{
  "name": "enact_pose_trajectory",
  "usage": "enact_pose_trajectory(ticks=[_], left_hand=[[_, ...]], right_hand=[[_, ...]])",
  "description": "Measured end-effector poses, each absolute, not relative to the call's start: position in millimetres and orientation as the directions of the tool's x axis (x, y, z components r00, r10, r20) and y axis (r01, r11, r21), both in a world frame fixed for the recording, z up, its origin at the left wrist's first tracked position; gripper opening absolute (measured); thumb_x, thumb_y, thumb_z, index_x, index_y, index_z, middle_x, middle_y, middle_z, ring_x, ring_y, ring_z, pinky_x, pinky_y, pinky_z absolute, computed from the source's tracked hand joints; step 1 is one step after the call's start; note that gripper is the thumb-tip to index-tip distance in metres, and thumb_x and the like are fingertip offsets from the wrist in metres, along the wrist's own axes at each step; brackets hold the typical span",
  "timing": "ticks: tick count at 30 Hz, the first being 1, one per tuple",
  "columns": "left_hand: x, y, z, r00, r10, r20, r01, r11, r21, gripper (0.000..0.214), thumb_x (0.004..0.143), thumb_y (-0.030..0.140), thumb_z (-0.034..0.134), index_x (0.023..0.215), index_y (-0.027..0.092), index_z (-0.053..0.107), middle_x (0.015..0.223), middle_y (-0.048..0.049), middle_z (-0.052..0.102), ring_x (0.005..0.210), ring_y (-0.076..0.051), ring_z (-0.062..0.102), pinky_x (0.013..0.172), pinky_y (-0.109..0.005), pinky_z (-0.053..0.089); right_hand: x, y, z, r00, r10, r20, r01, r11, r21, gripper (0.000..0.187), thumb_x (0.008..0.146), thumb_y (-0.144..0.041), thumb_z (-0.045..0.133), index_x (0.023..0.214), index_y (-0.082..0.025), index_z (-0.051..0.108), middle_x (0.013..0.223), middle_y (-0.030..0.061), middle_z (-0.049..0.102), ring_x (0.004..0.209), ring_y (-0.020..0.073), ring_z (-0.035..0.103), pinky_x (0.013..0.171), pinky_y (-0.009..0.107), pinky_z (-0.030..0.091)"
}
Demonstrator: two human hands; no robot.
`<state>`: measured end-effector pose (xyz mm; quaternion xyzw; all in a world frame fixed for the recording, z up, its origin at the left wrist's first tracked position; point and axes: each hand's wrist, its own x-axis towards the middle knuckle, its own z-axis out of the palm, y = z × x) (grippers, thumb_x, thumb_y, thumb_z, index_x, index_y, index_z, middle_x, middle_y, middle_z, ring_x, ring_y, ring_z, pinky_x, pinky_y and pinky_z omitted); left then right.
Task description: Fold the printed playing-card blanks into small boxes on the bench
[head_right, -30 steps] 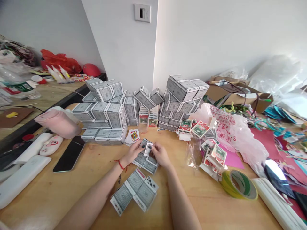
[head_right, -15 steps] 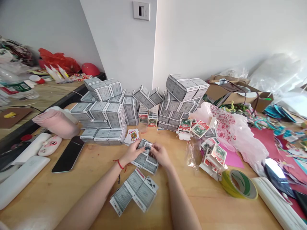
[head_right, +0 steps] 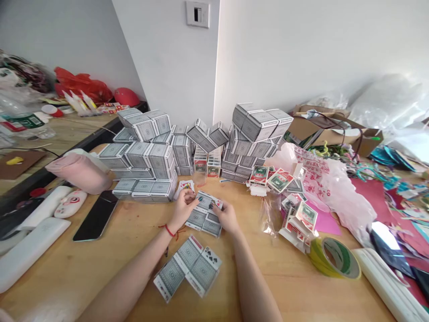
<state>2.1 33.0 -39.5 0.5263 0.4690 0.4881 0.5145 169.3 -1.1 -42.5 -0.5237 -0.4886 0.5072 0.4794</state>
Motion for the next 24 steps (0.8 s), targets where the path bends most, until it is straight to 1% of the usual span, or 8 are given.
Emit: enact_pose_trajectory(ticks=[3, 5, 7, 10, 13, 15, 20, 24], left_hand=[[1.4, 35.2, -42.5, 0.058, 0.998, 0.039, 0.004, -0.04, 0.999, 0.027, 0.064, 0.03, 0.065, 0.082, 0.016, 0.051, 0.078, -0.0022, 0.06, 0.074, -0.014, 0.059, 0.068, -0.027, 0.046], [0.9, 36.2, -42.9, 0.061, 0.998, 0.035, 0.001, -0.035, 0.999, 0.024, 0.064, 0.03, 0.064, 0.08, 0.015, 0.053, 0.078, -0.0029, 0.061, 0.074, -0.015, 0.06, 0.069, -0.027, 0.047], [-0.1, 37.1, -41.4, 0.062, 0.998, 0.013, -0.008, -0.013, 1.0, 0.023, 0.064, 0.029, 0.064, 0.08, 0.014, 0.057, 0.08, -0.0039, 0.063, 0.075, -0.015, 0.06, 0.07, -0.028, 0.047], [-2.7, 38.5, -37.2, 0.1, 0.994, -0.05, -0.007, 0.051, 0.999, 0.02, 0.063, 0.026, 0.065, 0.079, 0.013, 0.063, 0.082, -0.005, 0.065, 0.078, -0.017, 0.06, 0.072, -0.029, 0.047], [-5.4, 40.0, -33.6, 0.172, 0.978, -0.121, -0.019, 0.126, 0.992, 0.021, 0.062, 0.025, 0.065, 0.079, 0.013, 0.066, 0.079, -0.0045, 0.066, 0.074, -0.017, 0.061, 0.068, -0.029, 0.047], [-6.5, 40.6, -32.2, 0.208, 0.968, -0.137, -0.016, 0.143, 0.99, 0.02, 0.062, 0.025, 0.065, 0.078, 0.013, 0.067, 0.079, -0.0042, 0.067, 0.073, -0.017, 0.06, 0.068, -0.029, 0.047], [-7.4, 40.2, -29.5, 0.24, 0.964, -0.113, 0.034, 0.108, 0.994, 0.017, 0.064, 0.023, 0.063, 0.077, 0.014, 0.068, 0.082, -0.0043, 0.068, 0.075, -0.017, 0.059, 0.071, -0.028, 0.045], [-7.7, 40.8, -31.4, 0.291, 0.954, -0.076, 0.037, 0.068, 0.997, 0.017, 0.065, 0.025, 0.061, 0.077, 0.014, 0.068, 0.08, -0.0043, 0.068, 0.075, -0.017, 0.059, 0.07, -0.028, 0.045]], right_hand=[[171.3, 1.2, -49.6, 0.047, 0.995, -0.088, -0.038, -0.086, -0.996, 0.025, 0.065, -0.037, 0.064, 0.077, -0.016, 0.057, 0.069, 0.0008, 0.059, 0.06, 0.0148, 0.052, 0.057, 0.025, 0.04], [171.8, 2.1, -51.8, 0.054, 0.994, -0.097, -0.048, -0.095, -0.994, 0.027, 0.065, -0.038, 0.064, 0.079, -0.016, 0.057, 0.071, 0.0017, 0.06, 0.061, 0.0154, 0.052, 0.057, 0.026, 0.04], [171.9, 2.7, -52.6, 0.067, 0.993, -0.093, -0.021, -0.092, -0.996, 0.027, 0.066, -0.038, 0.063, 0.08, -0.016, 0.056, 0.072, 0.002, 0.06, 0.061, 0.0159, 0.052, 0.057, 0.026, 0.041], [171.4, 3.2, -52.0, 0.092, 0.995, -0.047, 0.049, -0.051, -0.997, 0.027, 0.068, -0.04, 0.06, 0.081, -0.017, 0.054, 0.073, 0.0016, 0.06, 0.064, 0.0161, 0.052, 0.059, 0.026, 0.041], [171.3, 3.0, -50.5, 0.067, 0.998, -0.001, 0.089, -0.007, -0.996, 0.026, 0.072, -0.042, 0.056, 0.081, -0.018, 0.051, 0.073, 0.0008, 0.058, 0.065, 0.0152, 0.051, 0.061, 0.026, 0.04], [171.6, 2.6, -50.0, 0.041, 0.999, 0.004, 0.097, 0.0, -0.995, 0.026, 0.073, -0.043, 0.054, 0.08, -0.019, 0.049, 0.072, 0.0, 0.056, 0.064, 0.0144, 0.05, 0.061, 0.026, 0.039], [173.7, 2.2, -52.0, 0.035, 0.999, -0.008, 0.084, -0.011, -0.996, 0.026, 0.074, -0.045, 0.052, 0.077, -0.02, 0.045, 0.07, -0.0013, 0.052, 0.063, 0.0134, 0.046, 0.06, 0.025, 0.038], [173.9, 2.0, -51.5, 0.035, 0.999, -0.001, 0.079, -0.004, -0.997, 0.025, 0.076, -0.044, 0.05, 0.073, -0.02, 0.044, 0.066, -0.002, 0.05, 0.061, 0.0127, 0.044, 0.059, 0.025, 0.037]])
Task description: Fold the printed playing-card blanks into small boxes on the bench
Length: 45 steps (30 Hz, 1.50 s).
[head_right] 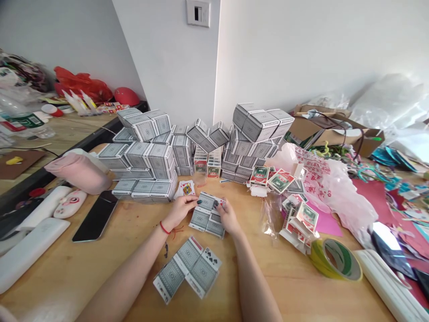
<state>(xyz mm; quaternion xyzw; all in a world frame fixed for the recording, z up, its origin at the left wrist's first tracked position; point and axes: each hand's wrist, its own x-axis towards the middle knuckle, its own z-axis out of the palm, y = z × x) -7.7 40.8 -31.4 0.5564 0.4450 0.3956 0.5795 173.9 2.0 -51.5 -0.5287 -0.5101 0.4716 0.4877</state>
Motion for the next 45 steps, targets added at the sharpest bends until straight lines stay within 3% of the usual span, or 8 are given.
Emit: enact_pose_trajectory(ticks=[11, 17, 22, 33, 45], left_hand=[[-5.5, 40.2, -40.8, 0.252, 0.968, -0.009, 0.151, -0.03, 0.988, 0.016, 0.067, 0.028, 0.058, 0.07, 0.014, 0.065, 0.071, -0.0031, 0.064, 0.068, -0.015, 0.056, 0.064, -0.025, 0.042], [-2.2, 42.2, -44.2, 0.149, 0.989, 0.017, 0.154, -0.04, 0.987, 0.015, 0.069, 0.028, 0.054, 0.065, 0.014, 0.057, 0.065, -0.0005, 0.059, 0.063, -0.013, 0.051, 0.061, -0.023, 0.04], [-4.9, 46.6, -47.8, 0.111, 0.994, 0.017, 0.13, -0.031, 0.991, 0.015, 0.068, 0.028, 0.054, 0.063, 0.014, 0.054, 0.064, 0.0003, 0.055, 0.063, -0.013, 0.049, 0.06, -0.023, 0.038], [-3.3, 41.0, -43.3, 0.142, 0.989, 0.029, 0.151, -0.051, 0.987, 0.016, 0.067, 0.029, 0.055, 0.063, 0.014, 0.058, 0.064, -0.0016, 0.058, 0.066, -0.015, 0.052, 0.062, -0.025, 0.039], [-3.1, 40.4, -42.0, 0.169, 0.985, 0.019, 0.198, -0.053, 0.979, 0.018, 0.068, 0.032, 0.056, 0.066, 0.014, 0.061, 0.065, -0.0021, 0.061, 0.065, -0.015, 0.053, 0.061, -0.025, 0.04]], right_hand=[[172.5, 1.8, -51.6, 0.054, 0.998, 0.04, 0.222, 0.027, -0.975, 0.022, 0.077, -0.042, 0.047, 0.071, -0.021, 0.042, 0.064, -0.0025, 0.045, 0.059, 0.0133, 0.042, 0.058, 0.026, 0.037], [168.4, 1.6, -49.6, 0.115, 0.991, 0.072, 0.306, 0.034, -0.952, 0.023, 0.077, -0.041, 0.046, 0.067, -0.02, 0.044, 0.057, -0.0039, 0.041, 0.054, 0.0123, 0.038, 0.053, 0.024, 0.033], [170.8, 2.8, -48.6, 0.187, 0.981, 0.052, 0.267, 0.001, -0.964, 0.025, 0.074, -0.043, 0.048, 0.068, -0.019, 0.049, 0.057, -0.0026, 0.046, 0.053, 0.0127, 0.039, 0.052, 0.024, 0.033], [165.8, -0.8, -48.2, 0.096, 0.994, 0.046, 0.307, 0.014, -0.952, 0.025, 0.076, -0.043, 0.048, 0.066, -0.02, 0.05, 0.057, -0.0012, 0.047, 0.054, 0.0143, 0.041, 0.053, 0.025, 0.034], [165.8, 1.9, -55.3, 0.018, 0.999, 0.043, 0.278, 0.036, -0.96, 0.026, 0.078, -0.046, 0.044, 0.076, -0.021, 0.051, 0.071, 0.0014, 0.055, 0.065, 0.0174, 0.048, 0.062, 0.029, 0.039]])
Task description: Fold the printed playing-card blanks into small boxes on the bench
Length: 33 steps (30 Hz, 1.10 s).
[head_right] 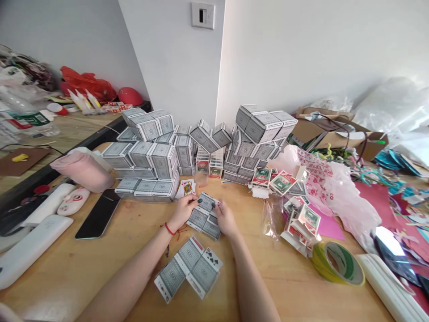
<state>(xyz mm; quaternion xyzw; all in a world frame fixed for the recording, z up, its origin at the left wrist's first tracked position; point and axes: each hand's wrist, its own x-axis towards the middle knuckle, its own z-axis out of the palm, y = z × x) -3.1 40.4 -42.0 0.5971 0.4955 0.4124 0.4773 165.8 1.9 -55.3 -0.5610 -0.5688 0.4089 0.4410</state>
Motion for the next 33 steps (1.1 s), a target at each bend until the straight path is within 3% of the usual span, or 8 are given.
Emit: enact_pose_trajectory(ticks=[7, 13, 18, 23, 26, 30, 33], left_hand=[[-2.7, 37.7, -41.9, 0.169, 0.985, 0.035, 0.181, -0.066, 0.981, 0.018, 0.07, 0.031, 0.057, 0.076, 0.015, 0.062, 0.077, -0.0052, 0.064, 0.073, -0.017, 0.058, 0.068, -0.028, 0.044], [2.7, 34.0, -43.2, 0.229, 0.969, 0.089, 0.128, -0.12, 0.985, 0.035, 0.074, 0.026, 0.054, 0.107, 0.017, 0.045, 0.088, -0.0056, 0.061, 0.083, -0.017, 0.058, 0.074, -0.03, 0.045], [6.9, 31.4, -45.2, 0.257, 0.957, 0.135, 0.382, -0.229, 0.895, 0.02, 0.079, 0.023, 0.045, 0.097, 0.017, 0.049, 0.092, -0.0089, 0.058, 0.09, -0.021, 0.054, 0.081, -0.036, 0.04], [8.8, 29.0, -46.7, 0.226, 0.967, 0.116, 0.407, -0.202, 0.891, 0.019, 0.078, 0.019, 0.045, 0.096, 0.018, 0.048, 0.087, -0.0066, 0.057, 0.086, -0.021, 0.054, 0.078, -0.035, 0.041], [8.2, 31.2, -46.2, 0.197, 0.975, 0.103, 0.363, -0.17, 0.916, 0.022, 0.078, 0.019, 0.045, 0.1, 0.018, 0.046, 0.092, -0.0073, 0.057, 0.091, -0.02, 0.053, 0.083, -0.035, 0.039], [4.1, 37.8, -45.0, 0.16, 0.983, 0.085, 0.266, -0.126, 0.956, 0.022, 0.078, 0.017, 0.044, 0.099, 0.016, 0.046, 0.096, -0.0077, 0.056, 0.095, -0.019, 0.052, 0.087, -0.033, 0.038], [2.5, 39.8, -44.1, 0.165, 0.983, 0.084, 0.236, -0.122, 0.964, 0.018, 0.078, 0.018, 0.045, 0.095, 0.016, 0.047, 0.093, -0.0065, 0.057, 0.092, -0.018, 0.052, 0.085, -0.032, 0.038]], right_hand=[[166.1, 1.2, -53.1, 0.032, 0.998, 0.051, 0.298, 0.039, -0.954, 0.022, 0.079, -0.043, 0.044, 0.074, -0.022, 0.048, 0.068, 0.0006, 0.052, 0.063, 0.017, 0.047, 0.061, 0.03, 0.038], [163.4, -1.0, -51.8, 0.0, 1.0, 0.01, 0.254, 0.009, -0.967, 0.022, 0.078, -0.043, 0.044, 0.074, -0.022, 0.043, 0.063, -0.0019, 0.048, 0.059, 0.015, 0.045, 0.058, 0.028, 0.038], [159.8, -4.5, -46.3, 0.004, 1.0, 0.011, 0.317, 0.009, -0.948, 0.019, 0.079, -0.041, 0.043, 0.074, -0.023, 0.038, 0.062, -0.0034, 0.045, 0.058, 0.0145, 0.044, 0.057, 0.028, 0.036], [158.4, -4.2, -43.6, 0.019, 1.0, 0.025, 0.312, 0.018, -0.95, 0.021, 0.077, -0.043, 0.044, 0.074, -0.023, 0.041, 0.061, -0.0037, 0.045, 0.058, 0.0138, 0.043, 0.057, 0.027, 0.037], [162.0, -2.7, -40.5, -0.035, 0.999, 0.005, 0.217, 0.013, -0.976, 0.027, 0.076, -0.048, 0.046, 0.073, -0.021, 0.047, 0.065, -0.002, 0.05, 0.062, 0.014, 0.047, 0.061, 0.027, 0.04], [171.6, -0.6, -35.6, -0.174, 0.981, -0.083, -0.056, -0.094, -0.994, 0.035, 0.074, -0.052, 0.049, 0.08, -0.019, 0.058, 0.076, 0.0033, 0.061, 0.071, 0.0178, 0.056, 0.071, 0.033, 0.044], [178.0, 0.8, -35.9, -0.16, 0.978, -0.135, -0.179, -0.163, -0.97, 0.031, 0.067, -0.047, 0.061, 0.079, -0.019, 0.063, 0.076, 0.0039, 0.064, 0.072, 0.0185, 0.059, 0.074, 0.035, 0.045]])
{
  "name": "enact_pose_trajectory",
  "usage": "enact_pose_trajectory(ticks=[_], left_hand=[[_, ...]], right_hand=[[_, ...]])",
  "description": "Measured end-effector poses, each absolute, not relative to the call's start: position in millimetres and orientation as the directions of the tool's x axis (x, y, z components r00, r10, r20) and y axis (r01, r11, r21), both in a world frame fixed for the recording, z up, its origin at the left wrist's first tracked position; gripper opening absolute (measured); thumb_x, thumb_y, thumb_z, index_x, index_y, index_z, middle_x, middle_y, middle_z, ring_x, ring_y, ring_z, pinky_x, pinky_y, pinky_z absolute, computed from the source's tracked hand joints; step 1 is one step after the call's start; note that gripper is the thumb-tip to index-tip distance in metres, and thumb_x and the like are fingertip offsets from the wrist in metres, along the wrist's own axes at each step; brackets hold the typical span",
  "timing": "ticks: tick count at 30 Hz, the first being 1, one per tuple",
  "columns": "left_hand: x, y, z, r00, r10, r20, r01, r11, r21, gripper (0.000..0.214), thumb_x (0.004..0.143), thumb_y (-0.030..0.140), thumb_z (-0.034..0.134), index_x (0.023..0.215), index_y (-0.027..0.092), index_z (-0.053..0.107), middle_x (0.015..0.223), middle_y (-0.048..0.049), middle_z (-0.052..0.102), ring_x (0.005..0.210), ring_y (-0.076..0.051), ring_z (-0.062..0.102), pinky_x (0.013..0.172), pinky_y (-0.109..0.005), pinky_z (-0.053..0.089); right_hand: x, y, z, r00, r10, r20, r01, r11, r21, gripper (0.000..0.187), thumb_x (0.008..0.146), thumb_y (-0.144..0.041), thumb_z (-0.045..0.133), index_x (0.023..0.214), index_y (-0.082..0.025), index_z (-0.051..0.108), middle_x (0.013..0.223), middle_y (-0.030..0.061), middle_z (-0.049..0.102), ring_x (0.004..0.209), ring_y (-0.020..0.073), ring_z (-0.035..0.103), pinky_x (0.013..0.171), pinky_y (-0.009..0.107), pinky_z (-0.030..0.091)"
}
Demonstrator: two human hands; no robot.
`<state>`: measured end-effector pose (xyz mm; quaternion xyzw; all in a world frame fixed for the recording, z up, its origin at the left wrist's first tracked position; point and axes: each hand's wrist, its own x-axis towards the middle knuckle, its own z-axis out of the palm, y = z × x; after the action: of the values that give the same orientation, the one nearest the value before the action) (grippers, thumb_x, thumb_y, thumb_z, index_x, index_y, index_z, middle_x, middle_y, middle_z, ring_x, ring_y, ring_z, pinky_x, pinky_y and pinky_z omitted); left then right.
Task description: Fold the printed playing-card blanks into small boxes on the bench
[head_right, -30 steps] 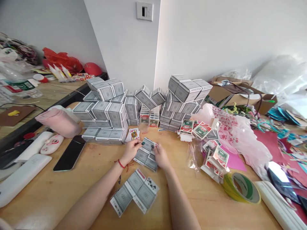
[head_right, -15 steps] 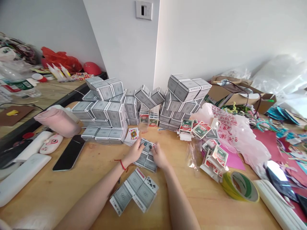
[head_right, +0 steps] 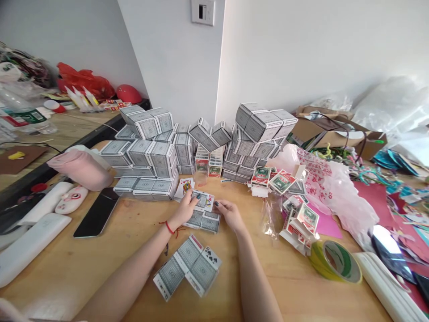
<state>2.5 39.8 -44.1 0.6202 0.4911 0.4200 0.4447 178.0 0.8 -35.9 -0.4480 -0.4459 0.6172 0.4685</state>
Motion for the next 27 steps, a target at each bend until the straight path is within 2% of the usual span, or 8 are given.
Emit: enact_pose_trajectory(ticks=[5, 10, 15, 20, 27], left_hand=[[5.9, 35.1, -42.1, 0.235, 0.965, 0.118, 0.226, -0.172, 0.959, 0.015, 0.08, 0.023, 0.044, 0.093, 0.017, 0.045, 0.086, -0.0045, 0.055, 0.085, -0.018, 0.052, 0.079, -0.031, 0.04], [6.1, 32.3, -39.9, 0.304, 0.943, 0.138, 0.175, -0.198, 0.964, 0.015, 0.081, 0.028, 0.044, 0.091, 0.018, 0.045, 0.084, -0.0024, 0.053, 0.084, -0.016, 0.05, 0.079, -0.028, 0.039], [1.2, 29.4, -33.9, 0.353, 0.926, 0.138, 0.131, -0.195, 0.972, 0.018, 0.083, 0.032, 0.039, 0.093, 0.018, 0.044, 0.083, -0.0018, 0.051, 0.081, -0.015, 0.049, 0.076, -0.027, 0.04], [1.7, 25.6, -30.5, 0.359, 0.926, 0.113, 0.249, -0.212, 0.945, 0.049, 0.063, 0.028, 0.066, 0.102, 0.018, 0.038, 0.087, -0.0014, 0.053, 0.08, -0.016, 0.052, 0.072, -0.028, 0.041], [7.2, 27.9, -35.3, 0.301, 0.945, 0.126, 0.371, -0.238, 0.897, 0.041, 0.061, 0.016, 0.062, 0.097, 0.017, 0.041, 0.083, -0.0012, 0.054, 0.078, -0.017, 0.054, 0.07, -0.029, 0.042]], right_hand=[[176.7, 4.7, -37.5, -0.127, 0.971, -0.202, -0.205, -0.225, -0.953, 0.026, 0.056, -0.039, 0.072, 0.069, -0.018, 0.062, 0.065, 0.0006, 0.062, 0.056, 0.0139, 0.057, 0.062, 0.031, 0.048], [164.6, 11.7, -33.4, -0.131, 0.983, -0.128, -0.144, -0.147, -0.979, 0.028, 0.053, -0.035, 0.074, 0.065, -0.019, 0.054, 0.053, -0.0037, 0.056, 0.046, 0.0113, 0.052, 0.046, 0.024, 0.043], [157.0, 14.2, -33.4, -0.107, 0.986, -0.126, -0.052, -0.132, -0.99, 0.03, 0.058, -0.041, 0.069, 0.062, -0.018, 0.05, 0.048, -0.0036, 0.054, 0.041, 0.0099, 0.048, 0.041, 0.022, 0.038], [156.3, 15.0, -36.3, -0.078, 0.989, -0.124, 0.076, -0.118, -0.99, 0.033, 0.062, -0.044, 0.065, 0.057, -0.018, 0.044, 0.042, -0.0061, 0.047, 0.036, 0.0074, 0.04, 0.037, 0.02, 0.03], [154.7, 17.0, -41.3, -0.059, 0.998, 0.0, 0.23, 0.014, -0.973, 0.028, 0.068, -0.036, 0.059, 0.055, -0.018, 0.042, 0.047, -0.0062, 0.041, 0.044, 0.0077, 0.036, 0.043, 0.02, 0.027]])
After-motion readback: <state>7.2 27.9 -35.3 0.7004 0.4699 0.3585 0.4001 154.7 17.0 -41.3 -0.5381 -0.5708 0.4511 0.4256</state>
